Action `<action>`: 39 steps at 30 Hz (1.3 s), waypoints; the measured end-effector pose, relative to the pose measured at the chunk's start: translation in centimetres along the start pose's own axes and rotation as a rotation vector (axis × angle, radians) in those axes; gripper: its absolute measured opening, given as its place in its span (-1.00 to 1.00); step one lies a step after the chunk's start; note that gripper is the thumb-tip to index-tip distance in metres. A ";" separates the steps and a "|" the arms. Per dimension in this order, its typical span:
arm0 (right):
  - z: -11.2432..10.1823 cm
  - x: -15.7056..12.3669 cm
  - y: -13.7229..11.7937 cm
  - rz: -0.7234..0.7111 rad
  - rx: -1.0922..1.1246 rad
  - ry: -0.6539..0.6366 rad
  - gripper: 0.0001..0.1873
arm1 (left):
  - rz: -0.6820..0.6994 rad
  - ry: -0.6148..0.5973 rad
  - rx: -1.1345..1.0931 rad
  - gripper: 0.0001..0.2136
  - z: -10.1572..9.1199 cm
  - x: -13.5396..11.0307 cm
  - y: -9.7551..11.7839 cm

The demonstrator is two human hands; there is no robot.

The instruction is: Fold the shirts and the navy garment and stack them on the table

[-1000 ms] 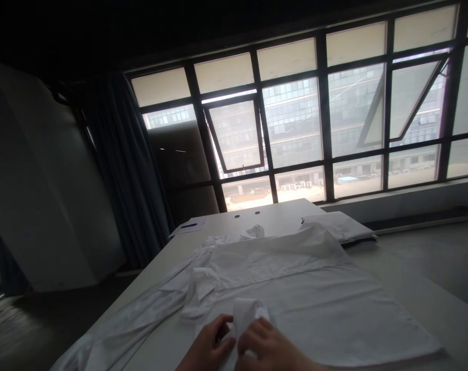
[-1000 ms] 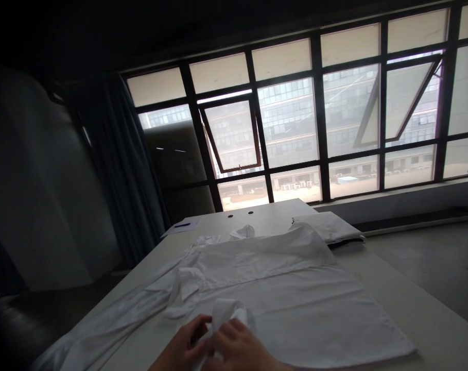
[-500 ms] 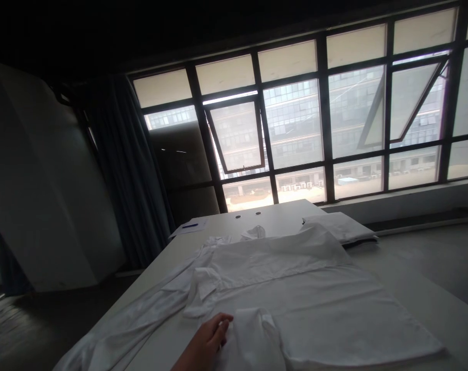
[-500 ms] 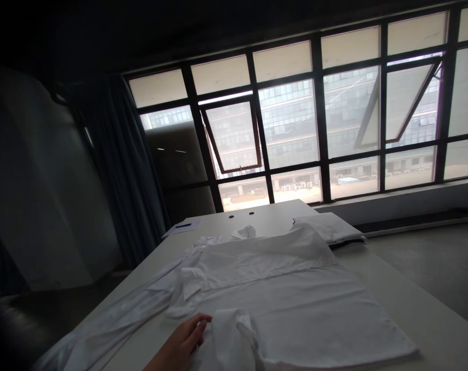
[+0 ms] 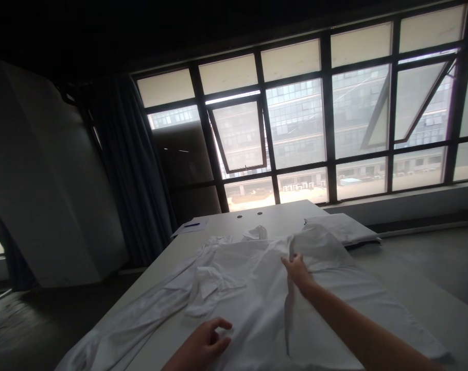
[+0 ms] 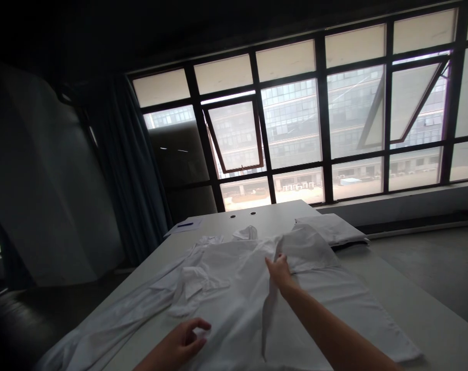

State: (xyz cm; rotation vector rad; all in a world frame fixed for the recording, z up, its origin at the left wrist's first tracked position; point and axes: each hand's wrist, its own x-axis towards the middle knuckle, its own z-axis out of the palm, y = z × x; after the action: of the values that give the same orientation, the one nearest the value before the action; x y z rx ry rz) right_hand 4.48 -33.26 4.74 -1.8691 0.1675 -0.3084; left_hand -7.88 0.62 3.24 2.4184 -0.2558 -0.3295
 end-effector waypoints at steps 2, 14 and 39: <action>0.5 -2.7 2.2 0.025 -0.062 -0.048 -0.49 | 0.002 -0.030 0.002 -0.50 -0.4 -0.3 0.3; -0.8 -14.9 5.0 -0.283 -0.373 -0.623 -0.32 | -0.100 -0.219 -0.005 -0.43 -1.7 -1.6 -0.2; -1.2 -14.9 4.0 -0.017 -0.471 -0.929 -0.57 | -0.238 -0.172 0.354 -0.72 -1.8 -2.5 0.6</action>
State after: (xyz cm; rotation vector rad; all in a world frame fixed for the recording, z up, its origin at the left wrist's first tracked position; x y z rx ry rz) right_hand -9.92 -31.61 -0.65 -2.2844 -0.4456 0.6513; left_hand -9.74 1.92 5.43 2.7803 -0.1067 -0.6487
